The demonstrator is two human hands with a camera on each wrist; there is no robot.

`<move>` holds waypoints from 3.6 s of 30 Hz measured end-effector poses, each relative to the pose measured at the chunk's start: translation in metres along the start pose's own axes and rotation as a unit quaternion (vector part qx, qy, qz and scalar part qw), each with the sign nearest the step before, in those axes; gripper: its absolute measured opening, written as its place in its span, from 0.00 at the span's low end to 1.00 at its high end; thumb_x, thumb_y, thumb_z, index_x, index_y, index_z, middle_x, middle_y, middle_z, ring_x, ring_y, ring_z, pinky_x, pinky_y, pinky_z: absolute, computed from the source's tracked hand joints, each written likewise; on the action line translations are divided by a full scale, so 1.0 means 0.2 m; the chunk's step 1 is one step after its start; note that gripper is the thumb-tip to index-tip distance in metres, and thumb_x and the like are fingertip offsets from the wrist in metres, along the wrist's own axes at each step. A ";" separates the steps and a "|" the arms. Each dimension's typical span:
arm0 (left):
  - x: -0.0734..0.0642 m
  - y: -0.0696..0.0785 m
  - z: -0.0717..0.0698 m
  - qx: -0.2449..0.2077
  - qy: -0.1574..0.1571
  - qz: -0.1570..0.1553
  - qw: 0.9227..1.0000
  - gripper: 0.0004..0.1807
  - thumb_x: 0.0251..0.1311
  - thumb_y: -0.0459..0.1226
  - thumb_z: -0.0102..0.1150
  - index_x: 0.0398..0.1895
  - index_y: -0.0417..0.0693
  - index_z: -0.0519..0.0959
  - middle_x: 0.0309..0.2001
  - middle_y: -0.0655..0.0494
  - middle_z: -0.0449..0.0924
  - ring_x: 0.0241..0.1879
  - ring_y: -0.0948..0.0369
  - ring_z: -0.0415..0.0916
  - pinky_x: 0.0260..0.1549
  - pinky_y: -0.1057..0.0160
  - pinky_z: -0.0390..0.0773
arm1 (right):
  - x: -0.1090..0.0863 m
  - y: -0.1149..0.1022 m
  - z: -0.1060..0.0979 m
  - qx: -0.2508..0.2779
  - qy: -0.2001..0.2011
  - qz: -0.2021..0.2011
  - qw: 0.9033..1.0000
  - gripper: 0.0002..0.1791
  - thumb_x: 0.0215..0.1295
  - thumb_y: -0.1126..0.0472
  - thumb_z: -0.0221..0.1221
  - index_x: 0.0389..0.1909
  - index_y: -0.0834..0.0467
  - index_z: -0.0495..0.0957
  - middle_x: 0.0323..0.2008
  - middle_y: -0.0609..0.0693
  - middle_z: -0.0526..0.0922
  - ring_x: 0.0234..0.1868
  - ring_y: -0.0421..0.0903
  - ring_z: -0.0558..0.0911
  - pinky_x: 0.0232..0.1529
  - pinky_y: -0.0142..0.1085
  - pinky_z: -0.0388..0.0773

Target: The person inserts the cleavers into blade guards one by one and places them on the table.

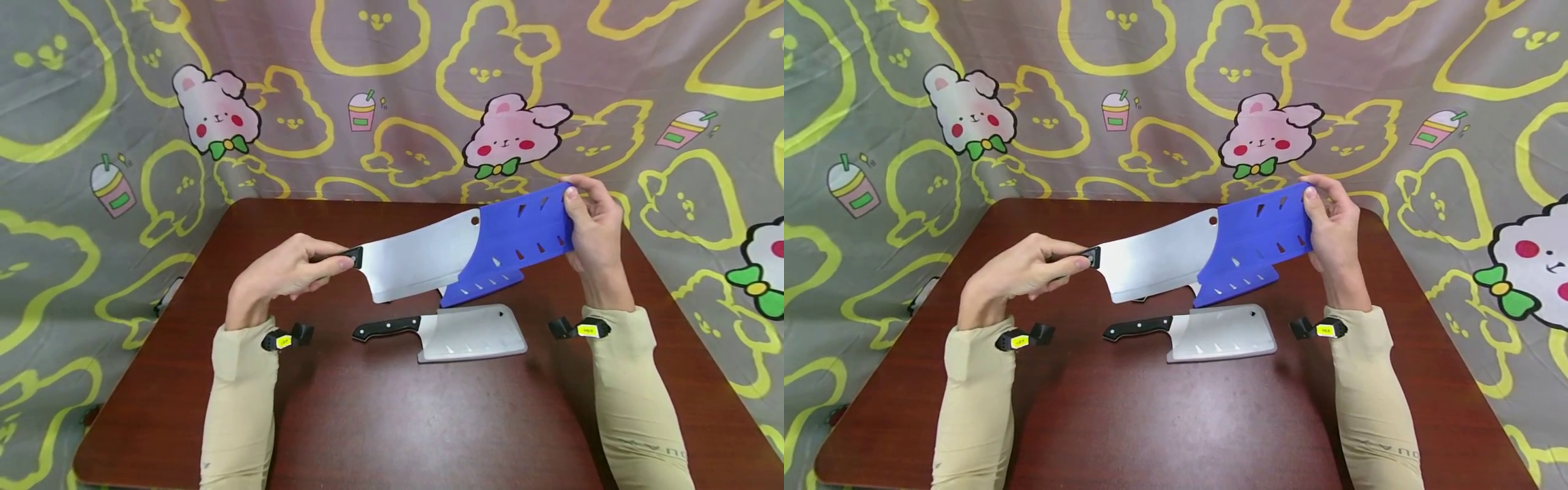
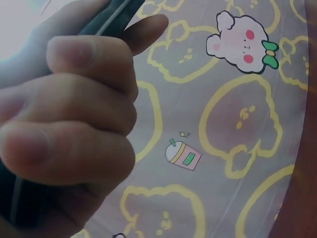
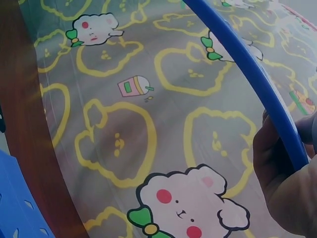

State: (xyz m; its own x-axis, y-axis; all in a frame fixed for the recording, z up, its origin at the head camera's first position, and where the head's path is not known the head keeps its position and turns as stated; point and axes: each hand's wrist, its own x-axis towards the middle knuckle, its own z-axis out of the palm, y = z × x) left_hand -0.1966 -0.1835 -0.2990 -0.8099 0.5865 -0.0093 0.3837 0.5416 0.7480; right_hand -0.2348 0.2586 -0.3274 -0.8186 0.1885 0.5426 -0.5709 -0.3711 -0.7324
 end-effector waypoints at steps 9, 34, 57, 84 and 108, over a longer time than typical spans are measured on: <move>-0.04 0.02 -0.02 0.008 -0.003 0.006 1.000 0.08 0.66 0.50 0.59 0.37 0.60 0.81 0.14 0.55 0.61 0.10 0.59 0.58 0.09 0.61 0.64 | -0.01 -0.03 0.02 -0.021 -0.007 -0.020 1.000 0.12 0.69 0.69 0.55 0.48 0.73 0.76 0.20 0.55 0.80 0.17 0.44 0.83 0.17 0.31 0.78; 0.00 0.03 0.01 0.042 0.034 0.033 0.998 0.15 0.68 0.53 0.55 0.26 0.59 0.76 0.16 0.56 0.65 0.08 0.60 0.58 0.08 0.62 0.61 | -0.02 0.04 0.09 -0.011 -0.023 -0.033 0.999 0.13 0.70 0.70 0.53 0.50 0.75 0.75 0.24 0.54 0.78 0.16 0.44 0.80 0.16 0.31 0.76; 0.14 0.11 0.19 0.091 0.066 0.078 0.991 0.15 0.71 0.51 0.50 0.27 0.58 0.75 0.14 0.61 0.67 0.15 0.63 0.67 0.23 0.63 0.68 | -0.19 0.13 0.31 -0.205 -0.042 0.030 0.977 0.17 0.75 0.58 0.49 0.56 0.65 0.74 0.33 0.45 0.79 0.28 0.37 0.79 0.23 0.28 0.74; 0.17 -0.01 0.26 0.212 0.068 -0.019 0.975 0.16 0.61 0.52 0.63 0.41 0.51 0.80 0.25 0.60 0.78 0.21 0.64 0.72 0.23 0.64 0.70 | -0.19 0.23 0.18 -0.386 -0.221 0.228 0.866 0.24 0.79 0.49 0.41 0.70 0.51 0.57 0.60 0.62 0.69 0.49 0.57 0.76 0.36 0.41 0.78; 0.27 -0.30 0.23 0.193 0.075 -0.106 0.973 0.24 0.64 0.51 0.61 0.54 0.43 0.79 0.34 0.50 0.80 0.26 0.58 0.72 0.27 0.62 0.71 | -0.12 0.54 0.20 -0.392 -0.314 0.278 0.819 0.26 0.74 0.60 0.53 0.69 0.58 0.61 0.67 0.68 0.64 0.48 0.60 0.83 0.44 0.49 0.83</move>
State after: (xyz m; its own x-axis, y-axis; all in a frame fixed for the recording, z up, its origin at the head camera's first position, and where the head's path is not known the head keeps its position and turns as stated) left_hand -0.2426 -0.1562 -0.3749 -0.9333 0.3585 -0.0187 0.3152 0.8433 0.4353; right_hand -0.2731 0.1779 -0.4029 -0.9121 -0.4080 -0.0400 -0.1884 0.5039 -0.8430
